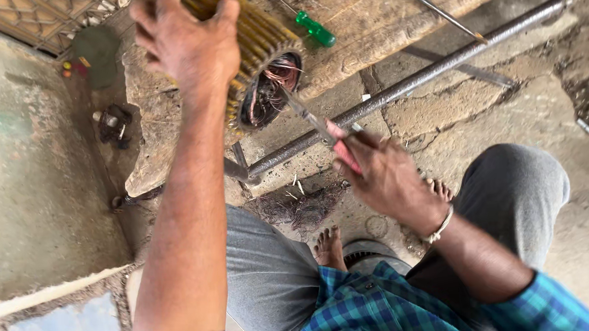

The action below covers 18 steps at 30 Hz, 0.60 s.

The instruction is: The person is repairing an electric motor by removing copper windings from the stator. They use a screwdriver to pry out the wires and pliers to pull and cut them. The person works on the stator placed on a wooden plank.

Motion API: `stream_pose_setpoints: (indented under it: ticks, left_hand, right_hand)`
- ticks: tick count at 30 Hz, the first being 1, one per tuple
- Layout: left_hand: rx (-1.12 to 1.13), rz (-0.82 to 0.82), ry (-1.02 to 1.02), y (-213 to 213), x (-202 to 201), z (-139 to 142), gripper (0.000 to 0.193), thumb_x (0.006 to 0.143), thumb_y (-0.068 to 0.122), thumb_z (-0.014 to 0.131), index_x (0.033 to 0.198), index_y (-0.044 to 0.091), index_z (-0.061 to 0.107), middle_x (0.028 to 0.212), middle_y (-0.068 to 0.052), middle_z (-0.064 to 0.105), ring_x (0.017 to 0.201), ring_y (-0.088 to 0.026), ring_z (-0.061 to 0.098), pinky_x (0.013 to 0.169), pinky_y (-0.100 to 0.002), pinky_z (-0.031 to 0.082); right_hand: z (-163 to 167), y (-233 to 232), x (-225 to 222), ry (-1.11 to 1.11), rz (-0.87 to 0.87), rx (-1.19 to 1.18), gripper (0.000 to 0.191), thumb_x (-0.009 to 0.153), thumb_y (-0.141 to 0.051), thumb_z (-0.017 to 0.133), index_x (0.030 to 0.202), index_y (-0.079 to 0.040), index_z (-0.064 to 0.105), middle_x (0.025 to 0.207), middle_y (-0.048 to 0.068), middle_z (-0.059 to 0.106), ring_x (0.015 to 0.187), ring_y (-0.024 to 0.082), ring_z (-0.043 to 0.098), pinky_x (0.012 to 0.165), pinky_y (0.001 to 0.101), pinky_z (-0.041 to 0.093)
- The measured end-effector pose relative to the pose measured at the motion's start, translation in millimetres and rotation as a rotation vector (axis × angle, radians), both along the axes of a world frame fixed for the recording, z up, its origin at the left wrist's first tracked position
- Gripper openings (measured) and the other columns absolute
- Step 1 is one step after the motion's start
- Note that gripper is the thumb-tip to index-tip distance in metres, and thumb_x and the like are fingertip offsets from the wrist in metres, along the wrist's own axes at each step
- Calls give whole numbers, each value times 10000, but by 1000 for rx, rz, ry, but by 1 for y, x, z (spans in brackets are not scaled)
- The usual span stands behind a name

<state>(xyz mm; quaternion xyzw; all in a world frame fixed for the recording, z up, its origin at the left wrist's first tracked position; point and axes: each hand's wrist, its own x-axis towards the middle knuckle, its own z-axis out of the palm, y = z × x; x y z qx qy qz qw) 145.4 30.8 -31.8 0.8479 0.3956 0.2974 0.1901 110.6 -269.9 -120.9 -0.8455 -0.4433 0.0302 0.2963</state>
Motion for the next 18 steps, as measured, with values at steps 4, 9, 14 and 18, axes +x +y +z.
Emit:
stream_pose_setpoints:
  ticks: [4, 9, 14, 18]
  left_hand:
    - [35, -30, 17, 3, 5, -5, 843, 772, 523, 935, 1424, 206, 505, 1560, -234, 224, 1437, -520, 226, 1083, -812, 251]
    - [112, -85, 13, 5, 6, -12, 879, 855, 593, 896, 1498, 198, 446, 1582, -270, 180, 1452, -571, 168, 1090, -819, 251]
    - [141, -96, 4, 9, 8, -21, 851, 885, 628, 887, 1498, 227, 453, 1594, -287, 143, 1465, -574, 148, 1097, -818, 237]
    - [130, -88, 29, 9, 8, -26, 825, 868, 630, 824, 1505, 265, 449, 1622, -242, 176, 1502, -552, 162, 1137, -813, 246]
  right_hand:
    - [21, 7, 21, -399, 46, -190, 465, 914, -175, 635, 1370, -87, 612, 1242, 239, 567, 1035, 339, 608, 890, 520, 529]
    - [31, 12, 29, -822, 17, -548, 594, 928, -254, 586, 1505, -149, 489, 1494, 312, 428, 1345, 407, 472, 1116, 549, 384]
    - [40, 14, 24, -898, 14, -420, 564, 1051, -374, 507, 1539, -92, 489, 1525, 310, 417, 1407, 428, 455, 1193, 598, 313]
    - [62, 22, 31, -911, 86, -648, 607, 980, -363, 520, 1507, -70, 452, 1444, 276, 448, 1309, 409, 505, 1055, 589, 418]
